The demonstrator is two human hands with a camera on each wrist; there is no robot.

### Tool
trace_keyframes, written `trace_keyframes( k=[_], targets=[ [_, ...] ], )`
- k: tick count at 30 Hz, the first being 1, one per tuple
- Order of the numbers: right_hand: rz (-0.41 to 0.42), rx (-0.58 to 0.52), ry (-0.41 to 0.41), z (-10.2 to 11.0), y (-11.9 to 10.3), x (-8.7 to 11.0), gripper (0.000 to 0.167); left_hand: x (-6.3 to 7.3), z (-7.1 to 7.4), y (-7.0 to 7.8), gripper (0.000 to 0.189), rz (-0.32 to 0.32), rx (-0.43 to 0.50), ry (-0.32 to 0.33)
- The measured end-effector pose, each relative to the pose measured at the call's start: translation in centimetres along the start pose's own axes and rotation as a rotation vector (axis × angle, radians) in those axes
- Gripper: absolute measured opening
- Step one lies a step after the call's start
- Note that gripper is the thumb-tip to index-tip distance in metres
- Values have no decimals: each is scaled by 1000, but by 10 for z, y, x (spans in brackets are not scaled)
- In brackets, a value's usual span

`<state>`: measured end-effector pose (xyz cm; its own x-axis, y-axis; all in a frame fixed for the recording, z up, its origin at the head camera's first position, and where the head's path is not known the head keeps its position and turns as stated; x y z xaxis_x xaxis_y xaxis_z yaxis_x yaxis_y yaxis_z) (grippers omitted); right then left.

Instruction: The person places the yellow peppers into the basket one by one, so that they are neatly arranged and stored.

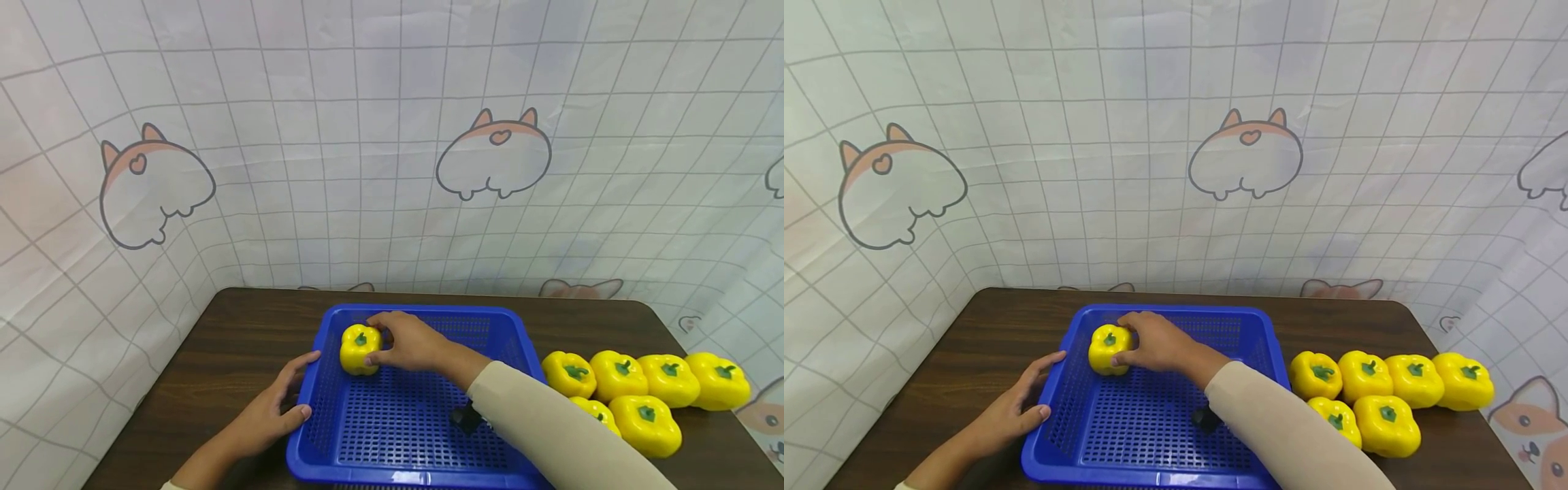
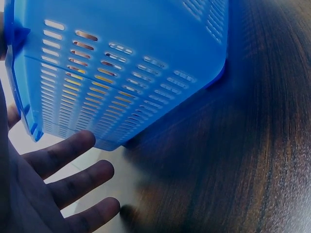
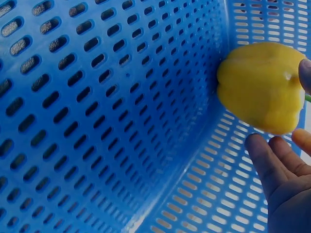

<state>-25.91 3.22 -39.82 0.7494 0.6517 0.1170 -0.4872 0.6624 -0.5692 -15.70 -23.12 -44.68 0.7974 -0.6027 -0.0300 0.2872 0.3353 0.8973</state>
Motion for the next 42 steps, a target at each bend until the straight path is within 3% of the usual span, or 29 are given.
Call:
trace_keyframes(
  k=[23,42],
  targets=[
    [-75,-75,-31,35,6,34,66,-1,0,0,73,13,-65,28],
    [-39,-124,-7,60,24,70,69,0,0,1,73,39,-60,30]
  ],
)
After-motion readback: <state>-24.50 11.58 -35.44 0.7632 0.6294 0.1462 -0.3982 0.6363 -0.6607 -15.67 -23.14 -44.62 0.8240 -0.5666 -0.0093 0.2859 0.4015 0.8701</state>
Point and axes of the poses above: each hand's wrist, its own x-axis away from the middle knuckle, its own z-axis out of the back of the hand, y = z × x, the point moved 3 cm from there along -x, towards the middle knuckle, and after that the axes turned 7 degrees about -y, right-handed, at the moved point
